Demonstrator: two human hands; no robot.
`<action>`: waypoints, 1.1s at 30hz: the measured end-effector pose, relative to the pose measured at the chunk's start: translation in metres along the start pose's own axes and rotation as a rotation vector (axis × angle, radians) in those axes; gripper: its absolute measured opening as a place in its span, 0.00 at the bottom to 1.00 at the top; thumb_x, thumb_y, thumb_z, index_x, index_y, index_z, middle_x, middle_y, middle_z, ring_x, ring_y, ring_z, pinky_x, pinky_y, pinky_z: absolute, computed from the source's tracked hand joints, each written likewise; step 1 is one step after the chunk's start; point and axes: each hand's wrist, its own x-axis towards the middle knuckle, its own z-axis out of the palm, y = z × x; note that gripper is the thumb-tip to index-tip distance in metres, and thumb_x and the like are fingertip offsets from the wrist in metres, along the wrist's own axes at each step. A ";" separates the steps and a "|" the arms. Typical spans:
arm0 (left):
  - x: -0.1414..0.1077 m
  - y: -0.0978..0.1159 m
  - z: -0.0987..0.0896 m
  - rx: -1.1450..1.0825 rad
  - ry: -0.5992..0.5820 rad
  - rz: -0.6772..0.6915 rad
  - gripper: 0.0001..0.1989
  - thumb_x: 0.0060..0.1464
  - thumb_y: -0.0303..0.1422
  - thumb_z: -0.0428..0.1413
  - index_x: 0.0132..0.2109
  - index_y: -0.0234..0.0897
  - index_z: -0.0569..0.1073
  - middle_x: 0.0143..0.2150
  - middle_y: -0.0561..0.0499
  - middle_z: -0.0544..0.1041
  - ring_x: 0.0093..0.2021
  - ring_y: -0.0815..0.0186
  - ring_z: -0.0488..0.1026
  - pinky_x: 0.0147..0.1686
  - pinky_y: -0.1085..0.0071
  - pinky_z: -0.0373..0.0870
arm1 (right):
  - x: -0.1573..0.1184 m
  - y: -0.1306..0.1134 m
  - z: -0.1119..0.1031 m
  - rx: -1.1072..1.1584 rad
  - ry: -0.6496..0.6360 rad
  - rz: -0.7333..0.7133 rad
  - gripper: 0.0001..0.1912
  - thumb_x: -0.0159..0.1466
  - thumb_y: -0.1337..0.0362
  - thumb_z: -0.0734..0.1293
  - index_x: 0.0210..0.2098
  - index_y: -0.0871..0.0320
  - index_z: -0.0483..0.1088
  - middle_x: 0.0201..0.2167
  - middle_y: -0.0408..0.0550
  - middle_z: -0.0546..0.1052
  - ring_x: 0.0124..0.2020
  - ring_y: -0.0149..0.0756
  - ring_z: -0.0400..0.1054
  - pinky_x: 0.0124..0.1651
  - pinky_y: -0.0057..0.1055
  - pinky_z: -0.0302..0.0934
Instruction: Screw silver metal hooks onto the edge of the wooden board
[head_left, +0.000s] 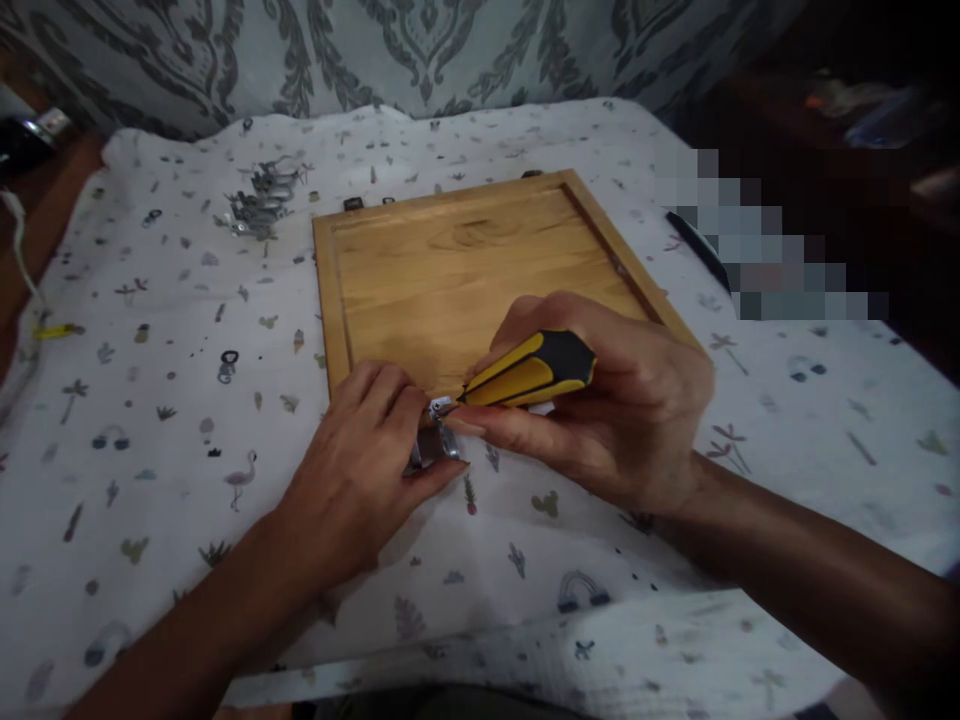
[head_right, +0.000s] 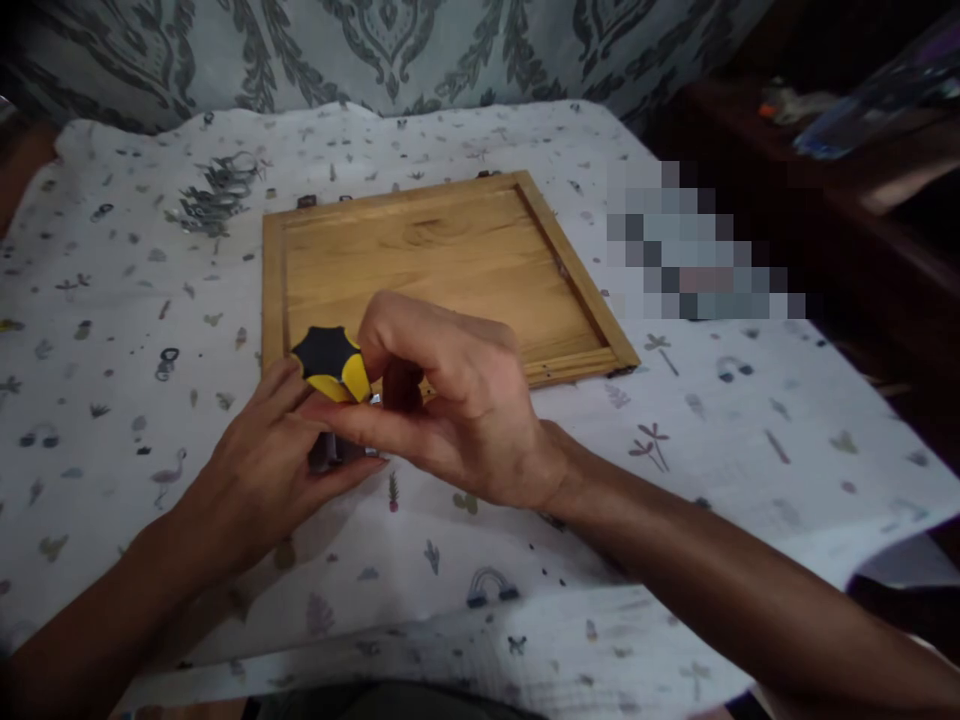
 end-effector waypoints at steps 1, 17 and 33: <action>0.000 0.000 0.000 0.003 -0.003 0.003 0.13 0.56 0.36 0.68 0.40 0.35 0.73 0.42 0.45 0.74 0.46 0.51 0.71 0.45 0.53 0.75 | -0.001 -0.001 0.000 0.002 0.002 0.008 0.16 0.61 0.56 0.78 0.29 0.53 0.68 0.24 0.39 0.74 0.22 0.30 0.68 0.22 0.29 0.61; 0.001 0.002 -0.002 -0.033 -0.007 -0.006 0.19 0.53 0.35 0.71 0.46 0.30 0.75 0.45 0.42 0.76 0.49 0.49 0.71 0.48 0.50 0.75 | -0.007 0.005 -0.002 0.031 0.161 0.122 0.14 0.63 0.54 0.76 0.27 0.50 0.71 0.24 0.43 0.74 0.25 0.38 0.70 0.24 0.38 0.60; 0.001 0.003 -0.001 -0.025 0.012 0.003 0.16 0.53 0.33 0.70 0.43 0.32 0.73 0.42 0.44 0.74 0.46 0.50 0.71 0.44 0.52 0.75 | -0.009 0.011 0.003 0.071 0.103 0.045 0.11 0.63 0.56 0.76 0.31 0.53 0.73 0.25 0.41 0.74 0.26 0.33 0.70 0.25 0.32 0.61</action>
